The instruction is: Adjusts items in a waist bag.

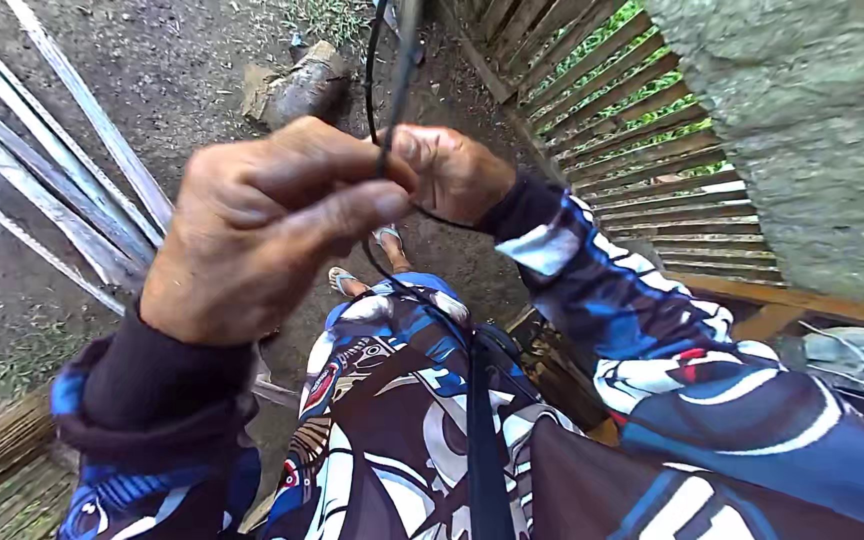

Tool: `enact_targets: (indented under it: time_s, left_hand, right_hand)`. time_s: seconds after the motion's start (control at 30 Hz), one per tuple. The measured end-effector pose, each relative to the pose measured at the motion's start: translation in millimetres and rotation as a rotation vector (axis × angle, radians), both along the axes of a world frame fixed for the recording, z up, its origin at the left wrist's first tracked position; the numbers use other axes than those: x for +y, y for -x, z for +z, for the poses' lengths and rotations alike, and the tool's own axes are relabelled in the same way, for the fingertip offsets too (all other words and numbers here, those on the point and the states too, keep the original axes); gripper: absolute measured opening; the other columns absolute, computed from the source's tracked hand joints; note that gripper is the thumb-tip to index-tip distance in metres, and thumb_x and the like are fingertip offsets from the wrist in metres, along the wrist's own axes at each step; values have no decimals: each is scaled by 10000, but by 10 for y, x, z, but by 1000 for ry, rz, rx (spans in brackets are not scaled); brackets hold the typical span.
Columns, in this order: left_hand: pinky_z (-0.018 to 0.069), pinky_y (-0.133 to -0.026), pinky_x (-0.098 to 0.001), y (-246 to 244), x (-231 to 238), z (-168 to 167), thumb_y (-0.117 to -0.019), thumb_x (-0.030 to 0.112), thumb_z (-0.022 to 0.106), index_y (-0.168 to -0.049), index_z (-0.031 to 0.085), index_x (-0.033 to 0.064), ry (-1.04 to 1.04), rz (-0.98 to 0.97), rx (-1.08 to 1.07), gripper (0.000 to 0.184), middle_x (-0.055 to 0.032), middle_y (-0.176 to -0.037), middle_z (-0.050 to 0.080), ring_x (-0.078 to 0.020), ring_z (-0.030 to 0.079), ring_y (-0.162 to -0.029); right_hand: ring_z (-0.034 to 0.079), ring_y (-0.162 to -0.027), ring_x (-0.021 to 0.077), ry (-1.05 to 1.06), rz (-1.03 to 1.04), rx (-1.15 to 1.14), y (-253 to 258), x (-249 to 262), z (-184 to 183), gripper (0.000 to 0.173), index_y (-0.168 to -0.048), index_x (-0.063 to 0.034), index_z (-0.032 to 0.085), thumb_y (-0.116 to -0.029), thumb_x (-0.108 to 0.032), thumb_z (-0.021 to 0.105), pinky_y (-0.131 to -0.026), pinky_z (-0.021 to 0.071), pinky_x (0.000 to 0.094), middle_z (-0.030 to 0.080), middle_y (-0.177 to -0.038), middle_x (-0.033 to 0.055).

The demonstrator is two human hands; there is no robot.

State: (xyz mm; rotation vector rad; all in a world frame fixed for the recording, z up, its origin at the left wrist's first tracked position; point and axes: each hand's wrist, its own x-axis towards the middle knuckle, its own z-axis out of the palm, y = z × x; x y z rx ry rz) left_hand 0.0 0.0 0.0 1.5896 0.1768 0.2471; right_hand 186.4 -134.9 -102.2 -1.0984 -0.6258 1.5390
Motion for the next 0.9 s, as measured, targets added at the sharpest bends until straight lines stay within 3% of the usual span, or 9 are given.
enact_targets:
  time_s: [0.13,0.23,0.33,0.43,0.57,0.6,0.7,0.8,0.9]
  left_hand:
    - [653,-656,-310,48,-147,-191,-1003,51,620,-1060,673,54,268,334,-95,78,20,-928,732,-115,710,-710]
    - [668,-687,-343,61,-345,-255,-1018,73,624,-1111,661,36,376,373,-124,106,-5,-918,739,-148,728,-719]
    - [668,-719,-362,189,-468,-352,-1007,157,662,-1161,670,43,383,181,-8,192,-13,-955,745,-157,738,-777]
    - [605,-649,-340,184,-798,-612,-960,279,714,-1018,728,58,-2,-109,323,229,0,-842,713,-103,669,-694]
    - [538,-810,-661,-33,-1545,-784,-864,753,629,-939,751,122,-399,-838,865,647,-122,-887,729,-341,710,-904]
    - [513,-826,-672,-67,-1664,-739,-878,725,635,-984,738,96,-436,-999,913,645,-160,-954,717,-377,688,-972]
    - [485,-850,-666,-83,-1732,-691,-968,449,666,-1076,705,44,-403,-1200,887,421,-201,-1038,695,-401,656,-1034]
    - [498,-849,-593,24,-1516,-747,-988,299,638,-1008,737,59,-213,-1024,804,260,-136,-954,709,-308,667,-952]
    - [489,-663,-418,218,-1264,-753,-961,245,647,-780,688,97,-42,-764,686,238,-13,-719,636,-143,608,-694]
  right_hand:
    - [728,-997,232,-20,104,189,391,-158,406,556,-1380,-32,474,-1099,-475,293,-858,618,412,734,-1122,113]
    - [672,-670,129,13,74,132,414,-386,666,298,-1280,-1,551,-1086,-193,433,-595,601,280,672,-817,49]
    - [569,-563,47,135,74,-232,154,-807,803,235,-1229,-12,596,-1070,-134,474,-477,517,198,582,-734,-22]
    - [604,-616,56,208,114,-575,-146,-1328,787,225,-1184,-35,617,-1056,-177,500,-544,547,227,615,-767,-25]
    - [646,-658,188,782,134,-673,107,-1678,830,140,-1142,15,595,-1055,-58,512,-650,583,359,638,-796,102]
    - [646,-707,207,970,153,-608,269,-1670,835,143,-1168,10,581,-1069,-41,490,-721,580,372,629,-839,118]
    - [563,-566,173,998,96,-402,428,-2267,312,127,-1124,52,571,-1059,-42,515,-554,523,316,567,-750,115]
    - [523,-523,136,1069,-67,-312,537,-2432,106,146,-1124,40,555,-1081,-90,507,-514,494,270,547,-724,89]
    - [574,-582,134,1042,-104,-347,469,-2307,205,170,-1150,19,557,-1095,-125,485,-559,526,290,605,-786,84]
